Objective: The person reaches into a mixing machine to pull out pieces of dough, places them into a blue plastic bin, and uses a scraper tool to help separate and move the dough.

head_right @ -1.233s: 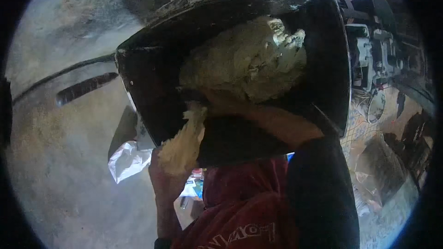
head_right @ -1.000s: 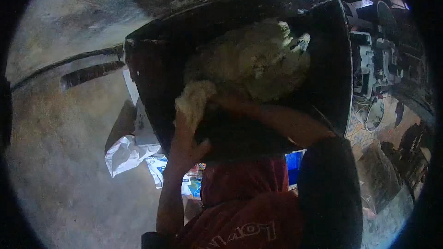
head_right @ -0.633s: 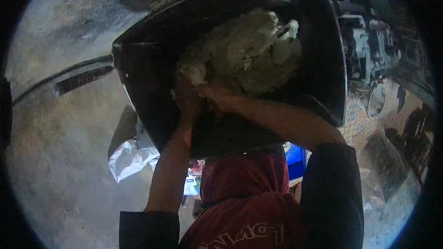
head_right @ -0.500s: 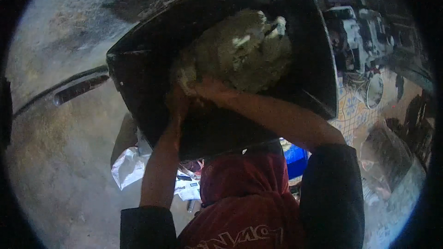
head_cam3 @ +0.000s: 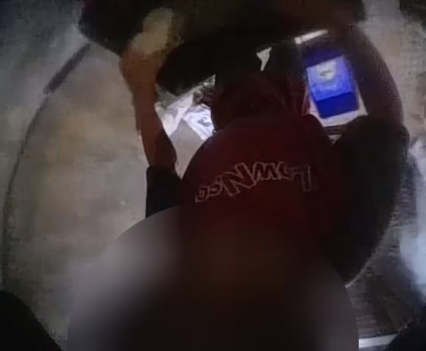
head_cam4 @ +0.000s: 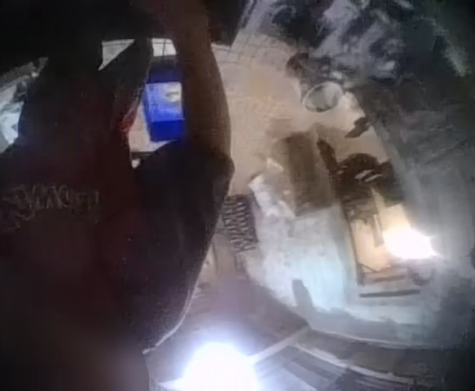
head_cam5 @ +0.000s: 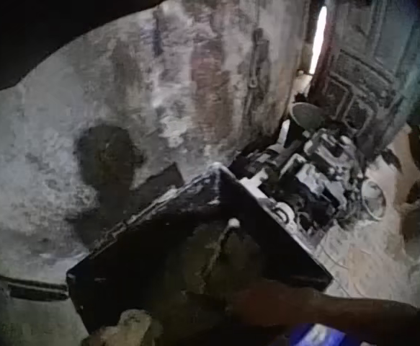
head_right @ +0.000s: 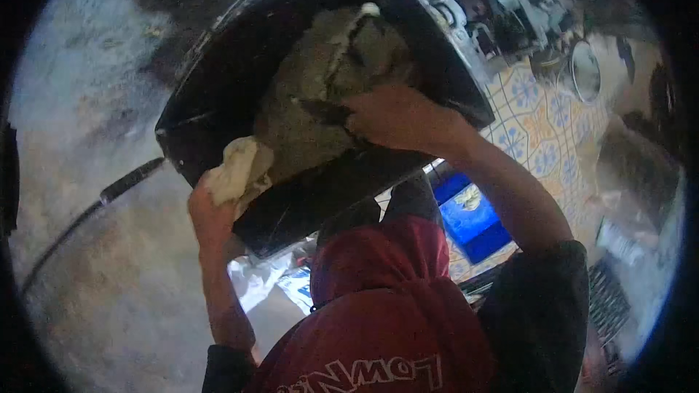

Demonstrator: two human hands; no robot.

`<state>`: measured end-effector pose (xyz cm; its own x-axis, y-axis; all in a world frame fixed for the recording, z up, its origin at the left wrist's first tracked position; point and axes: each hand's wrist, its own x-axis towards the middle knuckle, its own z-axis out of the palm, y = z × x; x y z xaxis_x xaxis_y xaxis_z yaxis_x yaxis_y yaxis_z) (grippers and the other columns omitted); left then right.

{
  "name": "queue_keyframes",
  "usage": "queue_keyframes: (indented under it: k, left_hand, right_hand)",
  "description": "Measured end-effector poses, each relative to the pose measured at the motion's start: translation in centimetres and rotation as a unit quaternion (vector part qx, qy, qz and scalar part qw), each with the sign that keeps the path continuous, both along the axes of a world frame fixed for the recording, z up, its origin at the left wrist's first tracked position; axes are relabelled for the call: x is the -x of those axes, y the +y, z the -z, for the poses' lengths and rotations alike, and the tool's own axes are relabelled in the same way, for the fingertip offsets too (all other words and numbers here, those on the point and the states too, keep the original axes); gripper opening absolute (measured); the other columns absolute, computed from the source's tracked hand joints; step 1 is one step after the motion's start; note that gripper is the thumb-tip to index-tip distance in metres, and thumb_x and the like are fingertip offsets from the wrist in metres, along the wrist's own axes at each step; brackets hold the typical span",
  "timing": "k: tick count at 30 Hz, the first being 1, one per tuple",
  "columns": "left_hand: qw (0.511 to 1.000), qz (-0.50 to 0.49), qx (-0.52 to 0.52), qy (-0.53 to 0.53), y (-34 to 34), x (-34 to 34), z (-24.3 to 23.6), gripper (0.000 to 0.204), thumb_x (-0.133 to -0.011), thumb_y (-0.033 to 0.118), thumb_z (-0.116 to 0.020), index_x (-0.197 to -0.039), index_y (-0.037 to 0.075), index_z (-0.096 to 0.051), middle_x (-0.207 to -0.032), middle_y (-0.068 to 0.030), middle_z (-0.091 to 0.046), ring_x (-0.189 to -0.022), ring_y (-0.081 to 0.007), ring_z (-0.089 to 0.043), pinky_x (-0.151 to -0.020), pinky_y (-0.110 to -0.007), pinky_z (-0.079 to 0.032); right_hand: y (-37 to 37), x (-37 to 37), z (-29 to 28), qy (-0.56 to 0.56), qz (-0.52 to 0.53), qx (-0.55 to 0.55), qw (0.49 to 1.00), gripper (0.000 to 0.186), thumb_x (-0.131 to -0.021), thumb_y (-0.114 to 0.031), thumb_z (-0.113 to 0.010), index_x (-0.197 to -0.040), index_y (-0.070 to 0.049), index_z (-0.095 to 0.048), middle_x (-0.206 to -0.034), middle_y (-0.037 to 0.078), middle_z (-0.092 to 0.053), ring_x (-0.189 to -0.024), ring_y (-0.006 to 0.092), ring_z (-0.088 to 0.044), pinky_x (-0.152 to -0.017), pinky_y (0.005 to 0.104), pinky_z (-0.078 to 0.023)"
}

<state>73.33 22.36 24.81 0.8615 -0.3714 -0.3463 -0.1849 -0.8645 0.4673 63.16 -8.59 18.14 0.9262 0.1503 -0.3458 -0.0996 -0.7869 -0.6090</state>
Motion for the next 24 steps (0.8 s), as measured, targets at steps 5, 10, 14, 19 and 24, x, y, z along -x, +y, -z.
queue_keyframes:
  k: [5, 10, 14, 19, 24]
  left_hand:
    - [0.998, 0.044, 0.043, -0.034, 0.5, -0.6, -6.8, 0.035, -0.066, 0.001, -0.065, -0.1, -0.004, -0.06, -0.09, -0.0195, -0.066, -0.087, -0.0296, -0.066, -0.08, -0.037, -0.05]
    - [0.942, -0.173, 0.152, -0.245, 4.1, -3.6, -16.2, 0.066, -0.073, -0.004, -0.065, -0.133, 0.0, -0.036, -0.121, -0.0161, -0.052, -0.11, -0.0291, -0.053, -0.089, -0.039, -0.047]
    - [0.941, 0.06, 0.199, -0.269, -0.6, -5.6, -25.3, 0.073, -0.075, 0.01, -0.072, -0.14, 0.002, -0.038, -0.131, -0.017, -0.048, -0.117, -0.0287, -0.049, -0.101, -0.042, -0.038]
    - [0.856, 0.474, -0.014, -0.206, -8.8, -0.7, -23.8, 0.086, -0.068, 0.025, -0.081, -0.137, -0.001, -0.037, -0.135, -0.0156, -0.043, -0.124, -0.0293, -0.043, -0.104, -0.039, -0.033]
    - [0.702, 0.65, 0.071, 0.282, -23.2, 17.2, -11.0, 0.115, -0.048, 0.034, -0.091, -0.138, -0.001, -0.03, -0.136, -0.0193, -0.04, -0.128, -0.0307, -0.037, -0.108, -0.039, -0.029]
  right_hand:
    - [1.9, 1.7, -2.0, 0.018, 0.061, -0.048, 0.997, 0.034, -0.091, -0.023, -0.054, -0.118, -0.003, -0.054, -0.082, 0.022, -0.065, -0.081, 0.0391, -0.064, -0.074, 0.0476, -0.051]
    - [3.2, 5.9, -0.7, -0.184, 0.107, -0.036, 0.976, 0.036, -0.091, -0.027, -0.056, -0.115, 0.001, -0.053, -0.075, 0.024, -0.063, -0.073, 0.0389, -0.064, -0.068, 0.047, -0.05]
    - [2.6, 9.3, -7.1, -0.029, 0.218, -0.078, 0.972, 0.03, -0.088, -0.02, -0.057, -0.108, 0.002, -0.052, -0.079, 0.024, -0.062, -0.083, 0.041, -0.062, -0.076, 0.0489, -0.049]
    - [1.7, 22.5, -8.1, -0.076, 0.484, -0.18, 0.853, 0.025, -0.088, -0.02, -0.056, -0.104, -0.001, -0.053, -0.078, 0.024, -0.061, -0.077, 0.0415, -0.061, -0.07, 0.0472, -0.048]
    - [6.2, 41.7, -3.1, -0.041, 0.779, -0.203, 0.592, 0.031, -0.089, -0.02, -0.053, -0.113, -0.001, -0.051, -0.073, 0.013, -0.061, -0.065, 0.0228, -0.064, -0.057, 0.0351, -0.049]
